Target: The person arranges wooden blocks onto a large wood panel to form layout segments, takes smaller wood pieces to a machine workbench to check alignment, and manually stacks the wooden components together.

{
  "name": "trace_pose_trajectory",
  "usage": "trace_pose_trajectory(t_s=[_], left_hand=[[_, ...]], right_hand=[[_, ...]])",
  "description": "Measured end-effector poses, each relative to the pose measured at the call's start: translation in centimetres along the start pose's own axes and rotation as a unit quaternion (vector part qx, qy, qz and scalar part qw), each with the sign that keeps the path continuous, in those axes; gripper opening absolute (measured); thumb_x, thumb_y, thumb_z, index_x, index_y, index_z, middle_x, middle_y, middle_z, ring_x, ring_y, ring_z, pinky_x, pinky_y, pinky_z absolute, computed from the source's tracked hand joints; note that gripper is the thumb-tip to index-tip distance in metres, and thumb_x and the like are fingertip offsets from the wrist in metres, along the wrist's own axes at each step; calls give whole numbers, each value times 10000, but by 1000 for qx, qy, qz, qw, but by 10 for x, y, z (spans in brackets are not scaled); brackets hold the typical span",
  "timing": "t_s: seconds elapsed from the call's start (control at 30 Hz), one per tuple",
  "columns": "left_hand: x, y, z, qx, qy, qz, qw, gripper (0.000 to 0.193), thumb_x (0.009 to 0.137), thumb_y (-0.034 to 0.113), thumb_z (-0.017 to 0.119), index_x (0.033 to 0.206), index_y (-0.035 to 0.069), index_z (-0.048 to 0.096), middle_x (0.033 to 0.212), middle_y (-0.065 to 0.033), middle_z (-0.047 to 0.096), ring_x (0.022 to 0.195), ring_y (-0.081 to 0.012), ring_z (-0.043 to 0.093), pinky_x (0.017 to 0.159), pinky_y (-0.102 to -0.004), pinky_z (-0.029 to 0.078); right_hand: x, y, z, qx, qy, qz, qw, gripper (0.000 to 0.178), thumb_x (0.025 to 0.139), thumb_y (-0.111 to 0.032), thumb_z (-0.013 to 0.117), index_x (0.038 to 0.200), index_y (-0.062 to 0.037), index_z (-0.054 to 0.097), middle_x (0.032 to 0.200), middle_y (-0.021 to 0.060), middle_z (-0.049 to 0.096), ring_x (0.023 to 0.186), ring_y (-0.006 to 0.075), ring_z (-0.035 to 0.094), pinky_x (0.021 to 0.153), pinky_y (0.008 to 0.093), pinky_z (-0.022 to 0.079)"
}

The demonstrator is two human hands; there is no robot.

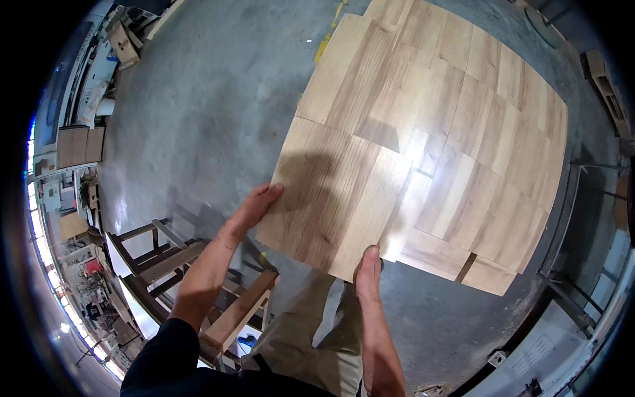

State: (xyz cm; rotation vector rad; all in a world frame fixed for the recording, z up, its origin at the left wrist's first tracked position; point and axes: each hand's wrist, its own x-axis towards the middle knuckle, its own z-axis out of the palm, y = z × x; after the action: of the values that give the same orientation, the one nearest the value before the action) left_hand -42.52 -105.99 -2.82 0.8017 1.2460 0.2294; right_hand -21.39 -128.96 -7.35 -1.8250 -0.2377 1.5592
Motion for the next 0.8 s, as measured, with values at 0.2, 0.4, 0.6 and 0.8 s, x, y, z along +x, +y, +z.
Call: trace_pose_trajectory(t_s=[0.2,0.4,0.6,0.8], left_hand=[[3,-6,-5,-37,-6,-2,999,436,952,319,540,1243,-5,520,1083,-47,615,969,-109,568,848,-275,474],[2,-3,-6,-9,-1,22,1000,490,945,340,551,1277,-16,493,1078,-43,620,942,-100,571,832,-263,476],[-36,-6,71,572,141,392,707,720,798,294,661,1348,-71,372,1399,-245,354,1315,-380,321,1093,-473,237],[-40,-21,130,600,18,381,703,913,731,522,644,1323,-115,367,1423,-286,298,1341,-432,260,1110,-514,173]], right_hand=[[-2,-9,1,-98,58,-99,989,835,936,-641,156,1462,6,208,1461,170,356,1336,196,284,1077,359,-35],[-2,-20,-11,-113,4,-36,993,788,953,-600,222,1466,-3,200,1477,187,317,1372,236,257,1110,370,55],[25,-156,-22,-436,107,-472,759,597,909,-334,538,1357,34,394,1439,201,352,1359,343,293,1116,448,228],[69,-190,-1,-509,-5,-552,661,571,882,-333,554,1285,61,462,1386,192,425,1308,354,367,1108,456,261]])
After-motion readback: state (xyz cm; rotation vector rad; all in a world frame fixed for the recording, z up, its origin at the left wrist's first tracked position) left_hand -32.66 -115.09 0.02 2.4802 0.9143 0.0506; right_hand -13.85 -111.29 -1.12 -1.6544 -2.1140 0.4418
